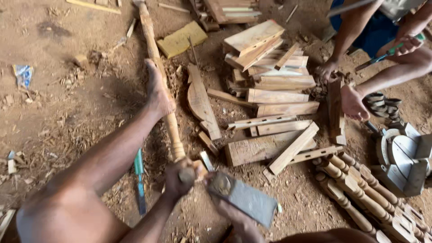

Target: The person carves a wooden furniture leg using an adze and various chisels.

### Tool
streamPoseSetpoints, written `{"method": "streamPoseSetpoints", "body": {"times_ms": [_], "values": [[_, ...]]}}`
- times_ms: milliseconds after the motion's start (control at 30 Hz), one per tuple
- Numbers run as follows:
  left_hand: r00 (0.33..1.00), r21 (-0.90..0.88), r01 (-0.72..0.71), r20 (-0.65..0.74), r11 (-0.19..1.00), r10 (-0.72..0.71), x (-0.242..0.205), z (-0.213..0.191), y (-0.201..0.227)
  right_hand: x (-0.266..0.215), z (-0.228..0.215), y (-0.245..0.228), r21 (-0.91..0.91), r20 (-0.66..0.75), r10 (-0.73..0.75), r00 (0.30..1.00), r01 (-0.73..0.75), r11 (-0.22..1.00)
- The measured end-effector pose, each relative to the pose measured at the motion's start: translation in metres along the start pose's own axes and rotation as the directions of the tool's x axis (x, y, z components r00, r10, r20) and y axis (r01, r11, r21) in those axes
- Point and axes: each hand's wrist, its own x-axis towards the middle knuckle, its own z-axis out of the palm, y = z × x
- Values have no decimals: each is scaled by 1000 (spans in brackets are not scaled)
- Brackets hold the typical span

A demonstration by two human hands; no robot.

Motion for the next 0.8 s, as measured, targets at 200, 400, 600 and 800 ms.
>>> {"method": "streamPoseSetpoints", "body": {"times_ms": [200,400,600,800], "values": [[797,55,596,-165,801,-581,147,-32,-45,-48,11,11,89,-29,121,992,-118,989],[715,-120,627,-303,770,-630,176,-40,-105,-59,28,5,140,-20,146,989,-142,980],[733,400,667,-504,628,-457,191,-41,-155,-10,26,19,137,-49,77,996,-70,988],[902,-294,314,-204,903,-380,130,-36,-50,-18,43,18,176,-60,143,988,-131,976]]}}
